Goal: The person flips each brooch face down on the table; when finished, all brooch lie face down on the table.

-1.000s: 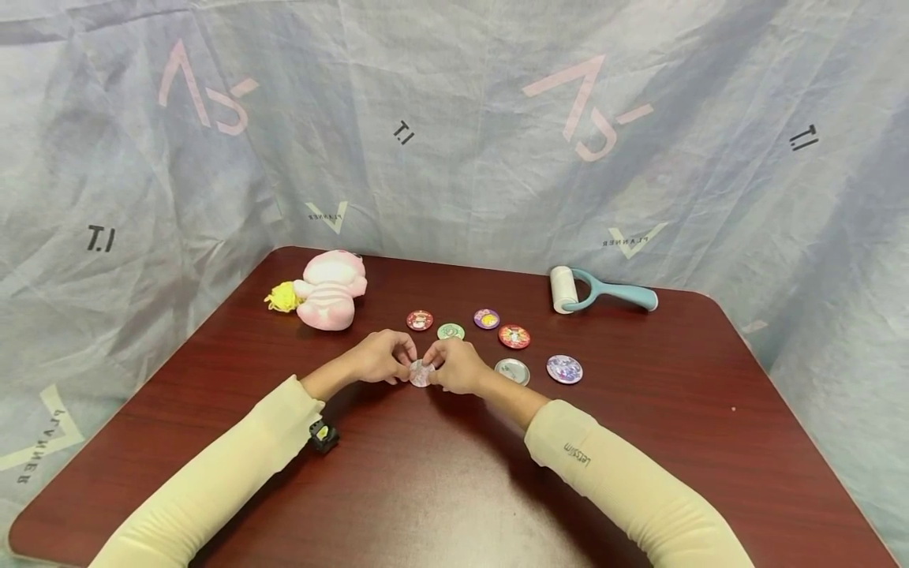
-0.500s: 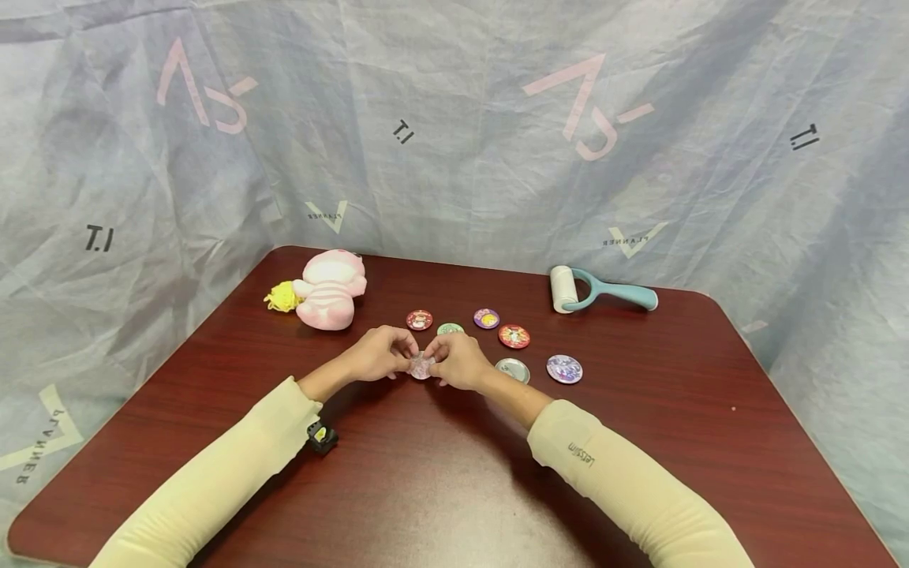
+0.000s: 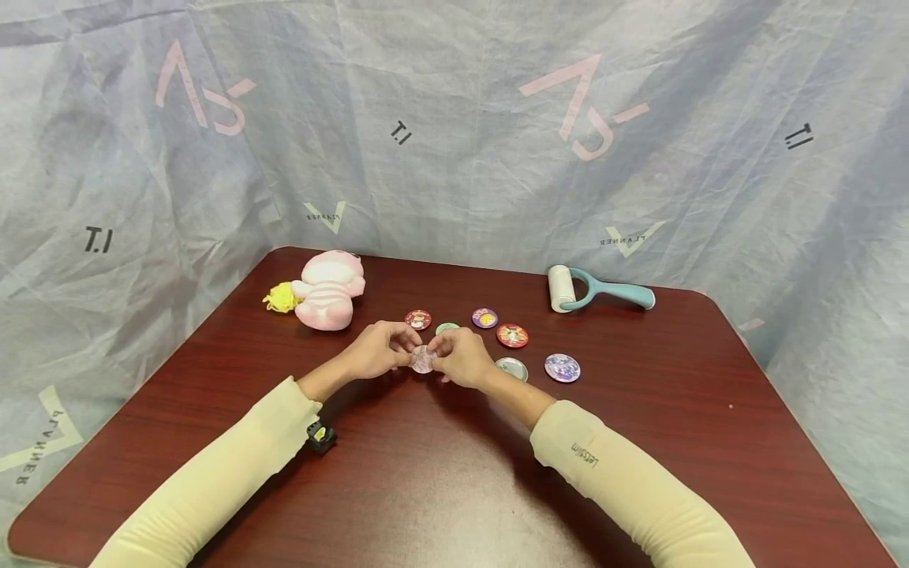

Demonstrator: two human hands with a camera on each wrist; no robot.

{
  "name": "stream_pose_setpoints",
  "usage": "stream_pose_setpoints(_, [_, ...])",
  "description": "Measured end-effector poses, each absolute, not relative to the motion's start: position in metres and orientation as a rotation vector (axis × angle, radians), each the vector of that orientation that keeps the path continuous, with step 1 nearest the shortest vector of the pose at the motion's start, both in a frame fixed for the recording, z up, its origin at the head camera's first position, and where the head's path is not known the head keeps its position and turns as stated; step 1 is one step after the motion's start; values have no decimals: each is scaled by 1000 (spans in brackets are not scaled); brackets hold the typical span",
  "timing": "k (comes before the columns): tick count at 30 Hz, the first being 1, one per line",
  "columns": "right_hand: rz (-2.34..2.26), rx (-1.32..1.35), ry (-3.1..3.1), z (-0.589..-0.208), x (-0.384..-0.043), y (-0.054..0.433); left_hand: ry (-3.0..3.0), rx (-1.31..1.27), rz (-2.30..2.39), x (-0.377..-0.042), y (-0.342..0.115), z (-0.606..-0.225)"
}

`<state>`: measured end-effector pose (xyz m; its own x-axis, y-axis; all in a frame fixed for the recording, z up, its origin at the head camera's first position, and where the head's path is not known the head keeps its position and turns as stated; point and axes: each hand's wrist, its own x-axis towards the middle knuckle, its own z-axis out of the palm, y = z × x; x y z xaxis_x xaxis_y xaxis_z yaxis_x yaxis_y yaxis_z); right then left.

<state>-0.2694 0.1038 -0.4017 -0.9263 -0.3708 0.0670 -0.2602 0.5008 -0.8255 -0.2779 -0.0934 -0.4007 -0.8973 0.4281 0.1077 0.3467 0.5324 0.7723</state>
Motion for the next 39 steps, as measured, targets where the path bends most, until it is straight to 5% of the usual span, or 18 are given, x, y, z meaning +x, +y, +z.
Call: stream_pose_setpoints(39, [-1410, -506, 2613, -402, -274, 113, 2598, 741, 1392, -284, -97, -403])
